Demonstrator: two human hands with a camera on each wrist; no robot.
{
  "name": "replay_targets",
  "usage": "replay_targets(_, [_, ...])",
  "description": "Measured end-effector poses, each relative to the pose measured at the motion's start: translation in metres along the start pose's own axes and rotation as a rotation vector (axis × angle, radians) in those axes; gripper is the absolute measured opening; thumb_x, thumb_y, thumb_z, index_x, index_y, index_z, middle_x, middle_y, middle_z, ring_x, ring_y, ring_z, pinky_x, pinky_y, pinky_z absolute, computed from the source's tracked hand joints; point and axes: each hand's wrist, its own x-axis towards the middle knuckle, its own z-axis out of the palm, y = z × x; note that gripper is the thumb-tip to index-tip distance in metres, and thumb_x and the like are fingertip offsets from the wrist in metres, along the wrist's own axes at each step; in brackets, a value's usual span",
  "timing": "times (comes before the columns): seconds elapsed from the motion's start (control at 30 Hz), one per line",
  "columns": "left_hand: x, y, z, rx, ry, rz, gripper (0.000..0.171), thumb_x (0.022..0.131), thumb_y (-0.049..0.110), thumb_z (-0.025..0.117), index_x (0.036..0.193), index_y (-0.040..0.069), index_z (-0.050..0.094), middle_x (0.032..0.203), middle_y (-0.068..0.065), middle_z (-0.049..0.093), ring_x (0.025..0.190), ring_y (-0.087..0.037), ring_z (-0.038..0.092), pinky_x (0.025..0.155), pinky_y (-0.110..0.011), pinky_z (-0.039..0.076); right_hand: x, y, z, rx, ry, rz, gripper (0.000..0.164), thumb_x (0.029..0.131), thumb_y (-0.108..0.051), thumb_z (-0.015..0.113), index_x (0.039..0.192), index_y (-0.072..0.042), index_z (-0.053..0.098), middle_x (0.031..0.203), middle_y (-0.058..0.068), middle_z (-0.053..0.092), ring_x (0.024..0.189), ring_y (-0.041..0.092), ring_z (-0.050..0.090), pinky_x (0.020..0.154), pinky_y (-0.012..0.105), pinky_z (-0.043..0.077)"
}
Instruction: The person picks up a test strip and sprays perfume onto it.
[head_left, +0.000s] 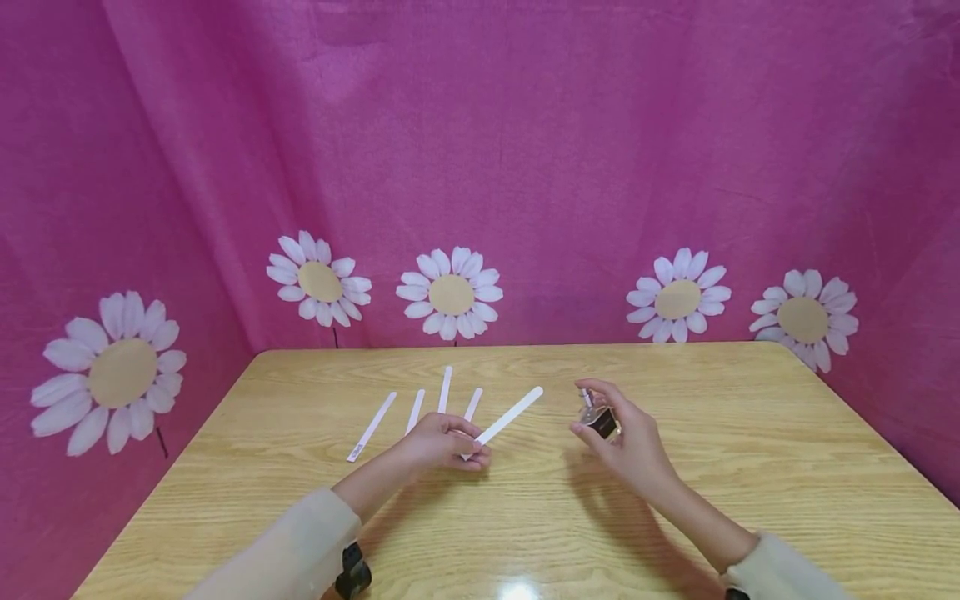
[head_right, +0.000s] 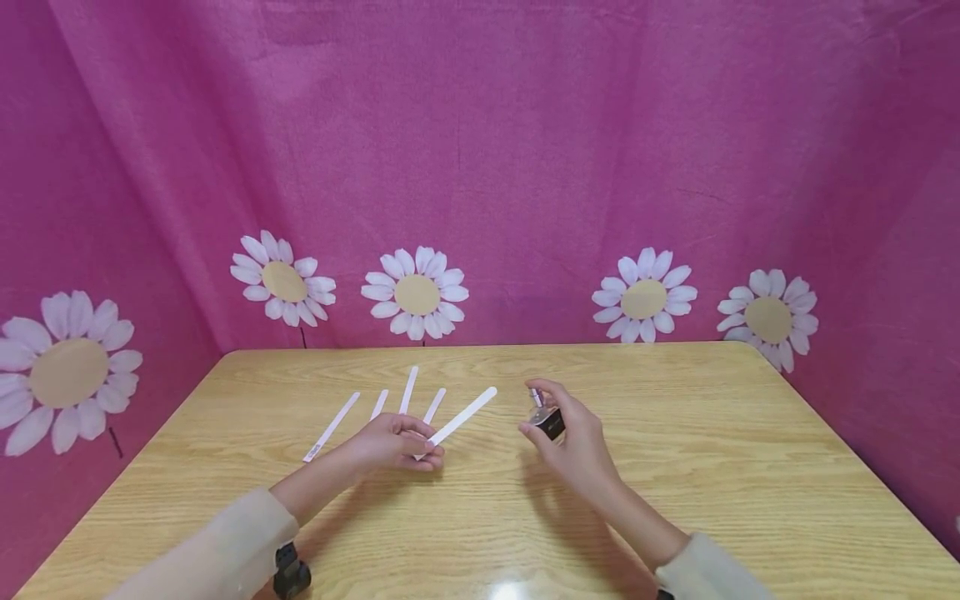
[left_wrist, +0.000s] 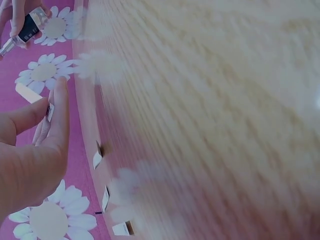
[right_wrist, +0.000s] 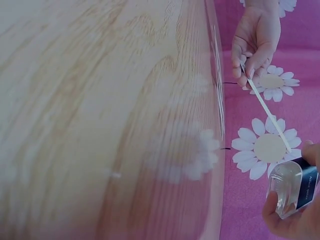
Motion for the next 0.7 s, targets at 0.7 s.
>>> replay_targets(0.7, [-0.002,0.005,0.020,-0.074,0.048,0.008,0.023,0.093,-0.006,0.050,0.114,-0.017,0.048,0.111,-0.034,0.065,0.083,-0.018,0.072,0.084,-0.034,0.059,0.013,-0.011,0.016,-0.011,0.019,-0.041,0.055,0.074,-0.007,0.080,0.124,-0.011,0.059,0.102,0.015,0.071,0.074,0.014,0.059,0.047,0.016,0.045])
